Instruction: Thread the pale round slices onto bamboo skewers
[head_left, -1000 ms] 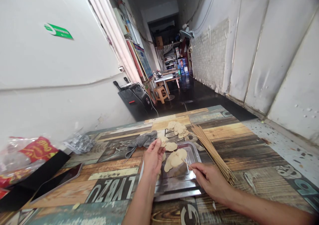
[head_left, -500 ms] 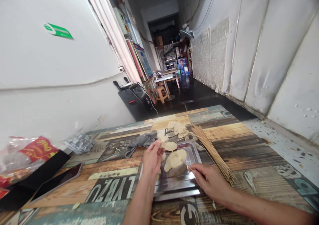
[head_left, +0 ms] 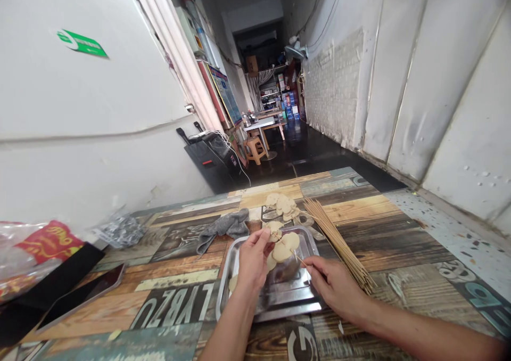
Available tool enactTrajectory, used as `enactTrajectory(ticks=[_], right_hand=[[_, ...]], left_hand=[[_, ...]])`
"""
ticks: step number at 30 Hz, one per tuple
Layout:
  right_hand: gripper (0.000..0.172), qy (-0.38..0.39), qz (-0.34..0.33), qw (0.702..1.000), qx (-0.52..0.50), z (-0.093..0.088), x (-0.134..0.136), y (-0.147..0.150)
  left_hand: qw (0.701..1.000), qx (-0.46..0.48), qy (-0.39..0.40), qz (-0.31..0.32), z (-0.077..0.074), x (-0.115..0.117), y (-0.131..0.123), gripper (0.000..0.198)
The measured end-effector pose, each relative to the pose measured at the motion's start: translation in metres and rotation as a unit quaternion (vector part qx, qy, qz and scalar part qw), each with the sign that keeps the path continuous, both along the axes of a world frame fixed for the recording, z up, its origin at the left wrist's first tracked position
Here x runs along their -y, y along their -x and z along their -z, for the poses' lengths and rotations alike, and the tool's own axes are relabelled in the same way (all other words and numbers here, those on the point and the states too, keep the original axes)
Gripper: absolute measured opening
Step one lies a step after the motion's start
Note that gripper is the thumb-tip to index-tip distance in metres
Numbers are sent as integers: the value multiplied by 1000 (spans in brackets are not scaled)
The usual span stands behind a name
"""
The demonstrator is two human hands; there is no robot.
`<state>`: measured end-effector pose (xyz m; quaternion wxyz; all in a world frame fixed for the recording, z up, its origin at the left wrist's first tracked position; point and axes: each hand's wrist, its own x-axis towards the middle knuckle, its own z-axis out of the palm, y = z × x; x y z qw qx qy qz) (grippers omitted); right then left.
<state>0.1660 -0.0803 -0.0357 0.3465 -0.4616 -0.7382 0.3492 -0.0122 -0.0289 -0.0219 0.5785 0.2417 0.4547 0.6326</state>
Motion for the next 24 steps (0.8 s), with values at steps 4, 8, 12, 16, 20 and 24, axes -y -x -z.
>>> enactTrajectory(ticks=[4, 8, 12, 16, 20, 24], right_hand=[[29, -3, 10, 1000, -7, 0, -3, -1], [30, -2, 12, 1000, 3, 1, -6, -2], [30, -8, 19, 1000, 9, 4, -8, -3], [29, -17, 21, 1000, 1, 4, -9, -4], [31, -18, 35, 999, -12, 1, -10, -6], [29, -27, 58, 998, -21, -1, -14, -10]], left_hand=[[1000, -12, 8, 4, 5, 3, -8, 38], [1000, -12, 17, 13, 7, 3, -11, 40], [999, 0, 13, 38, 6, 4, -11, 39], [998, 19, 20, 50, 3, 2, -6, 38], [992, -128, 8, 7, 1, -3, 11, 35], [823, -568, -16, 2, -4, -1, 29, 26]])
